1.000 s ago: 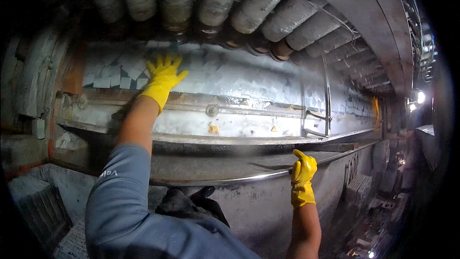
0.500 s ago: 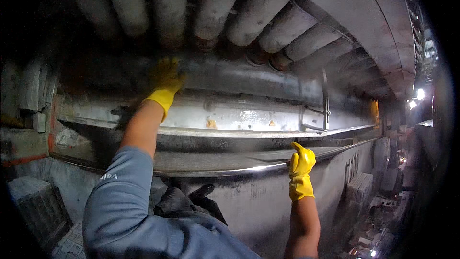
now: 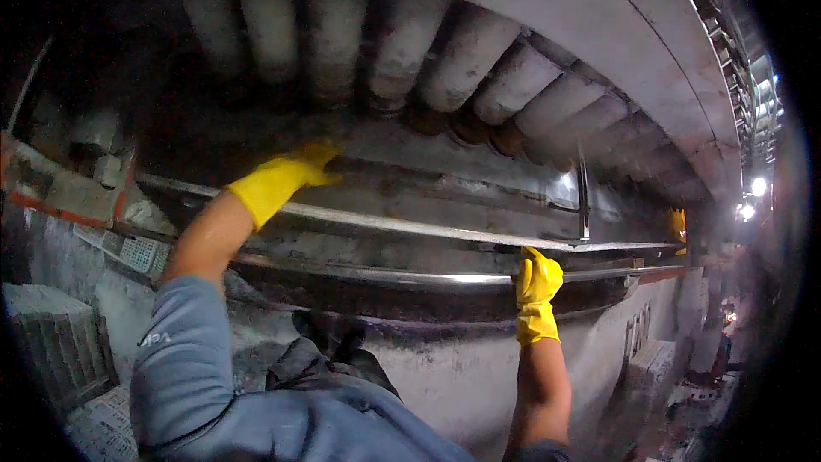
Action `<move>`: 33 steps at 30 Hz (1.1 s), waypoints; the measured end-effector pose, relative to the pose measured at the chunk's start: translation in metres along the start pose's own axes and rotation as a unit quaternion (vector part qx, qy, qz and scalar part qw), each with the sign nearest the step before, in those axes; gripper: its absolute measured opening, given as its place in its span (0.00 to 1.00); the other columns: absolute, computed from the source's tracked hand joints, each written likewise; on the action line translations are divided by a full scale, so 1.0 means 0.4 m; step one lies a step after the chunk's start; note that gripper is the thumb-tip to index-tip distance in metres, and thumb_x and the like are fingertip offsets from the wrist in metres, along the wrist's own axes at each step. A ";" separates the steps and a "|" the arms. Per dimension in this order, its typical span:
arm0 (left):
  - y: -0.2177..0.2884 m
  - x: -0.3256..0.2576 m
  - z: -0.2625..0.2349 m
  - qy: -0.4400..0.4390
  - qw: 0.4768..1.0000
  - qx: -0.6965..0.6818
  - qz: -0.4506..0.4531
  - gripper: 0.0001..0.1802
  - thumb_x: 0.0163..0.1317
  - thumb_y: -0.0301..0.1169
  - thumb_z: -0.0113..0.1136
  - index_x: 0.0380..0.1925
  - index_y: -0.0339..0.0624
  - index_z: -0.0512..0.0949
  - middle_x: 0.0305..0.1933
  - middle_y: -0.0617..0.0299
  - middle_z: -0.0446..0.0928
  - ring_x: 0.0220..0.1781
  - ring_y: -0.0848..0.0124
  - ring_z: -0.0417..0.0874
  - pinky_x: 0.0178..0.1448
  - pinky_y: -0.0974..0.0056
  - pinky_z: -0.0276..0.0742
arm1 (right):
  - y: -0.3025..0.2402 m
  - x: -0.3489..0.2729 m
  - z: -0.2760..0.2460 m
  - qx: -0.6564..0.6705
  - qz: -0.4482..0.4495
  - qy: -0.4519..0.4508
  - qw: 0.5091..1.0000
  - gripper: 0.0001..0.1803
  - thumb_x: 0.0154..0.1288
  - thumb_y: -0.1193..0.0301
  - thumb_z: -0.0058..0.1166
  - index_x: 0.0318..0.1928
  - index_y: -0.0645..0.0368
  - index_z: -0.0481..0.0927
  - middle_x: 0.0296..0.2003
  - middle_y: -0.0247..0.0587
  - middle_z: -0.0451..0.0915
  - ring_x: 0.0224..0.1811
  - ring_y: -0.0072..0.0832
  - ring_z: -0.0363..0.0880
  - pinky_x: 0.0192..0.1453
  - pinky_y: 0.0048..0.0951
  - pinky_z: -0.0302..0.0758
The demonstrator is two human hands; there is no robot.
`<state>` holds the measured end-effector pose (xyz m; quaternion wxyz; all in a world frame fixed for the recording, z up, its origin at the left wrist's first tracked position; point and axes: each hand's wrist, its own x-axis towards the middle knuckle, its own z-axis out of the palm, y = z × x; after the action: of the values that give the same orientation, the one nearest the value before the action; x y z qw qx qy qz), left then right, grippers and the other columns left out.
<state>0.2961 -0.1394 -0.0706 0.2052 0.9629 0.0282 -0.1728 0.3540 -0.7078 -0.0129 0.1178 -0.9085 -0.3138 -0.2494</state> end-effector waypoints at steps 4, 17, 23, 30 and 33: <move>0.067 -0.316 -0.139 0.013 0.998 -0.050 0.022 0.42 0.64 0.53 0.67 0.74 0.47 0.70 0.75 0.42 0.69 0.74 0.44 0.71 0.76 0.49 0.68 | -0.021 -0.003 -0.032 0.015 0.012 0.010 1.000 0.17 0.74 0.57 0.51 0.46 0.53 0.88 0.34 0.44 0.86 0.36 0.48 0.83 0.45 0.48 0.76; -0.271 -0.802 -0.009 0.289 0.915 0.109 -0.260 0.25 0.76 0.48 0.46 0.60 0.47 0.82 0.64 0.52 0.82 0.67 0.51 0.79 0.77 0.45 0.62 | -0.056 0.032 -0.025 0.053 0.030 0.024 0.998 0.17 0.76 0.57 0.52 0.44 0.54 0.88 0.34 0.49 0.87 0.36 0.52 0.85 0.41 0.49 0.79; -0.123 -0.824 -0.171 0.149 0.933 0.108 -0.308 0.29 0.77 0.51 0.40 0.65 0.49 0.78 0.71 0.51 0.76 0.69 0.49 0.77 0.77 0.42 0.63 | -0.067 0.048 -0.011 0.029 0.027 0.026 0.999 0.20 0.78 0.53 0.49 0.43 0.55 0.87 0.34 0.52 0.86 0.37 0.55 0.84 0.41 0.53 0.77; -0.124 -0.830 -0.257 0.169 0.921 0.084 -0.341 0.28 0.75 0.50 0.46 0.69 0.54 0.75 0.71 0.48 0.75 0.71 0.48 0.77 0.73 0.42 0.71 | -0.207 0.099 0.025 -0.001 0.026 -0.004 1.000 0.16 0.72 0.57 0.59 0.50 0.53 0.86 0.51 0.51 0.85 0.52 0.54 0.82 0.58 0.53 0.77; -0.168 -0.817 -0.299 0.191 0.936 0.069 -0.287 0.28 0.73 0.50 0.49 0.69 0.53 0.76 0.71 0.47 0.76 0.70 0.47 0.77 0.73 0.43 0.71 | -0.395 0.199 -0.006 0.058 -0.005 -0.009 0.998 0.18 0.72 0.55 0.56 0.48 0.54 0.86 0.49 0.56 0.85 0.51 0.57 0.83 0.58 0.54 0.78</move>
<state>0.0193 -0.0242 0.1183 0.0702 0.9405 0.3302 -0.0385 0.3078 -0.5454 0.0403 0.1660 -0.9011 -0.3328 -0.2231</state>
